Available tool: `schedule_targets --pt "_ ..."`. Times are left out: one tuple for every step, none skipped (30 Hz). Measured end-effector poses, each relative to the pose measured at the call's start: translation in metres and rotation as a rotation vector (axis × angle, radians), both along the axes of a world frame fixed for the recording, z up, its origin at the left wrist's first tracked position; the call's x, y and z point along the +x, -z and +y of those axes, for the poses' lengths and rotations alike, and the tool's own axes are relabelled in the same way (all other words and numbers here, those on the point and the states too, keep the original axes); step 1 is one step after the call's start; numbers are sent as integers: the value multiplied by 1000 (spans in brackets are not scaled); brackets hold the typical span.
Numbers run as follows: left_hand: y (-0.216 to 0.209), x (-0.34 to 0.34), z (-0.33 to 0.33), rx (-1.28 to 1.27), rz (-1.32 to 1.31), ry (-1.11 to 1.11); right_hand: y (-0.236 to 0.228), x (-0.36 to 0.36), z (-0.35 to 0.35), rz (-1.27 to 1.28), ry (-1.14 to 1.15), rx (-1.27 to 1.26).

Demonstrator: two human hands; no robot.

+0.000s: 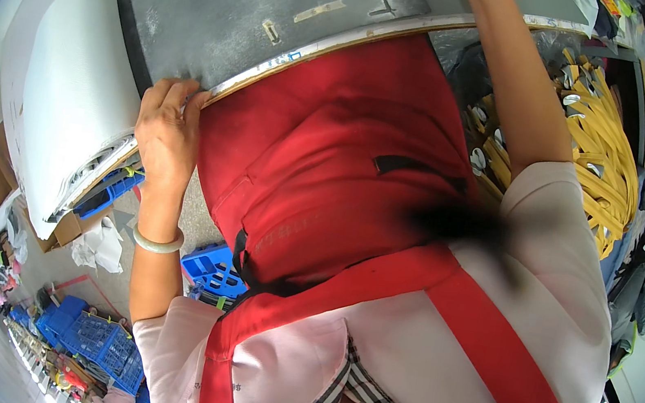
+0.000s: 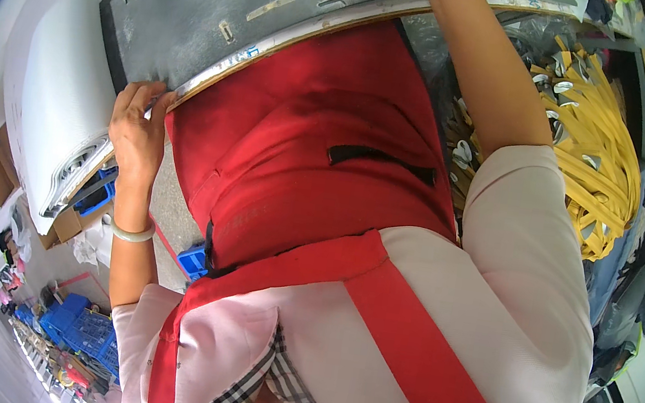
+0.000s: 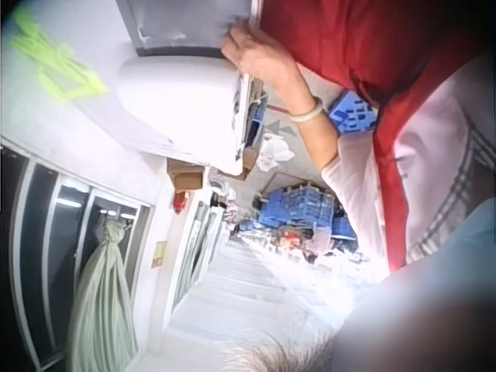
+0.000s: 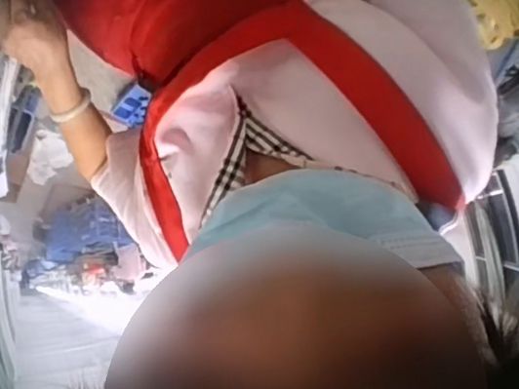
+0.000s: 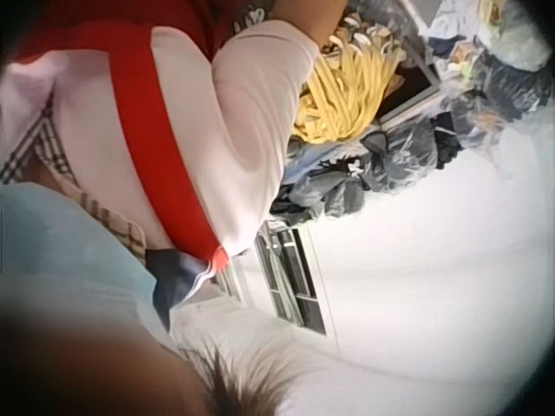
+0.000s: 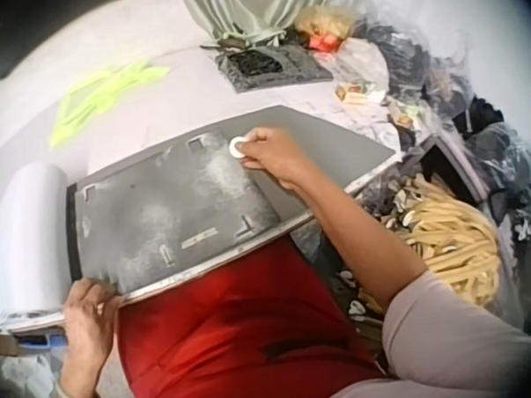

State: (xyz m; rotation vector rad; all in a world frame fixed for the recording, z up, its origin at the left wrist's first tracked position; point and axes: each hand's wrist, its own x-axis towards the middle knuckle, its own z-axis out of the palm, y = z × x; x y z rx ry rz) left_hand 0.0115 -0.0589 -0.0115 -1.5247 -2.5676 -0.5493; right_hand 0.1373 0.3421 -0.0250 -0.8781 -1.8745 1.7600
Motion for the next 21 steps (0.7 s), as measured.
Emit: schedule_targets --pt "0 0 0 0 -2 -1 2 0 1 18 3 -18" --pt "0 0 1 -1 -4 -2 5 1 2 18 6 -17" --pt "0 0 1 -1 -3 0 6 1 2 28 7 -9" --pt "-1 1 1 -6 -8 -7 8 1 2 37 8 0" --pt "-1 1 1 -12 -12 -13 9 1 2 38 8 0" --pt "-1 1 1 -12 -12 -14 10 0 2 42 5 11" --pt "-1 1 1 -6 -14 -13 11 0 2 47 2 23" --pt "-1 2 1 -1 -17 -13 12 1 2 47 1 23" --pt "-1 2 0 -1 -17 -14 12 1 2 48 -1 32" --pt "0 2 0 5 -14 -12 12 2 1 49 -3 42" --pt "0 2 0 11 -12 -9 13 2 1 49 -4 41" --pt "0 2 0 12 -12 -10 13 3 0 47 -1 58" --pt "-1 2 0 5 -9 -12 13 4 -1 45 2 75" --pt "-1 2 0 -2 -7 -14 13 5 -2 44 1 76" --pt "-1 2 0 -2 -6 -16 12 6 -3 42 4 74" --pt "-1 2 -1 -2 0 -12 12 7 -3 40 6 71" --pt "-1 2 -1 -3 7 -8 13 8 -3 41 5 71" --pt "-1 2 0 -3 7 -9 14 8 -3 56 4 71" --pt "0 2 0 0 5 -9 14 9 -4 72 4 71" --pt "0 2 0 3 3 -8 15 10 -3 72 3 71" --pt "0 2 0 3 3 -11 12 11 -6 54 11 71"
